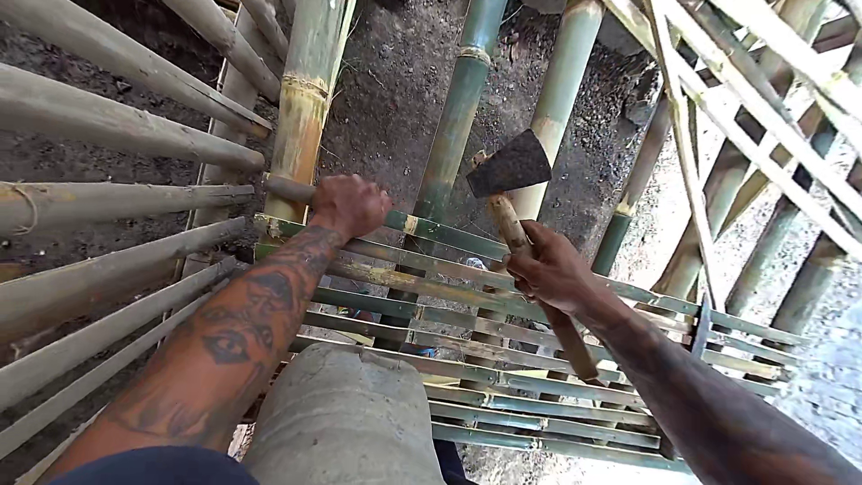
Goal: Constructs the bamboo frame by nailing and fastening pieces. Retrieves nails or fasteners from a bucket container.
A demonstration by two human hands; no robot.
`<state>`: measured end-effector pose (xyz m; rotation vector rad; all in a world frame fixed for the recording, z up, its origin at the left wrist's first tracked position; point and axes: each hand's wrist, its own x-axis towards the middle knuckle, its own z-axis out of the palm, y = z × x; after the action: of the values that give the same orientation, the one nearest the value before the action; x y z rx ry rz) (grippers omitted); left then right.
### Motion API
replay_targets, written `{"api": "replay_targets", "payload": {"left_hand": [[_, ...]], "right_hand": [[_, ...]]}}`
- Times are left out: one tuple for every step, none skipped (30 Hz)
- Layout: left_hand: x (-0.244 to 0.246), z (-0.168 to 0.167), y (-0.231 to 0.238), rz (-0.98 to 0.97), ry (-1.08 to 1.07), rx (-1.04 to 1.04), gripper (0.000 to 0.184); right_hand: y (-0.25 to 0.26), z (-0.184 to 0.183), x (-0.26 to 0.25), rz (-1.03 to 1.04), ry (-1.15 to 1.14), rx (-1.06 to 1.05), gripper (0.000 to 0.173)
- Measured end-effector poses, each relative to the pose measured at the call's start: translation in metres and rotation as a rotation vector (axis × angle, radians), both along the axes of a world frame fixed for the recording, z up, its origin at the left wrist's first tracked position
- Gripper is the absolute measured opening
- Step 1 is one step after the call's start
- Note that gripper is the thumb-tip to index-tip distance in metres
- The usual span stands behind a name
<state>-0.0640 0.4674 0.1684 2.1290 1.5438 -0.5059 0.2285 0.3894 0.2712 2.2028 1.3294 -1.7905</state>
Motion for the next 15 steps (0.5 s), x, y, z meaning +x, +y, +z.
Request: {"api": "replay_targets", "payload": {"left_hand": [[0.000,0.000,-0.001,0.002,0.004,-0.014,0.059],[0.000,0.000,0.000,0.002,0.004,-0.008,0.059],[0.000,0.000,0.001,0.000,0.001,0.004,0.058],[0.000,-0.001,0.001,-0.001,-0.003,0.009,0.058],[-0.001,-0.001,0.000,-0.004,-0.008,0.015,0.058],[-0.001,-0.001,0.000,-0.005,-0.010,0.014,0.059],[0.000,-0.001,-0.001,-0.004,-0.011,0.005,0.059],[0.000,-0.001,-0.001,-0.001,-0.003,-0.006,0.059],[0.000,-0.001,0.000,0.005,0.004,-0.005,0.060],[0.000,-0.001,0.000,0.010,0.010,-0.012,0.060],[0.000,0.000,0.000,0.012,0.014,-0.018,0.060],[0.000,-0.001,0.000,0.009,0.015,-0.020,0.060],[0.000,0.000,0.000,0.008,0.012,-0.021,0.060],[0.001,0.000,0.000,0.006,0.013,-0.023,0.060],[0.001,0.000,-0.001,0.007,0.016,-0.024,0.059]], "right_hand": [[-0.004,-0.003,-0.003,0.001,0.015,-0.025,0.035],[-0.006,-0.006,-0.005,0.052,0.030,-0.058,0.037],[-0.007,-0.008,-0.004,0.133,0.047,-0.101,0.039],[-0.007,-0.009,-0.002,0.217,0.055,-0.142,0.040],[-0.005,-0.009,-0.001,0.263,0.054,-0.160,0.040],[-0.002,-0.007,0.001,0.265,0.046,-0.155,0.040],[0.000,-0.007,0.004,0.248,0.028,-0.123,0.038],[0.004,-0.007,0.007,0.233,-0.003,-0.071,0.038],[0.010,-0.006,0.009,0.245,-0.049,-0.017,0.038],[0.014,-0.004,0.010,0.291,-0.105,0.029,0.038],[0.017,0.000,0.008,0.365,-0.161,0.073,0.040],[0.019,0.005,0.004,0.448,-0.205,0.115,0.041],[0.020,0.011,0.000,0.536,-0.234,0.148,0.043],[0.021,0.015,-0.004,0.625,-0.256,0.184,0.043],[0.024,0.018,-0.008,0.701,-0.273,0.210,0.044]]}}
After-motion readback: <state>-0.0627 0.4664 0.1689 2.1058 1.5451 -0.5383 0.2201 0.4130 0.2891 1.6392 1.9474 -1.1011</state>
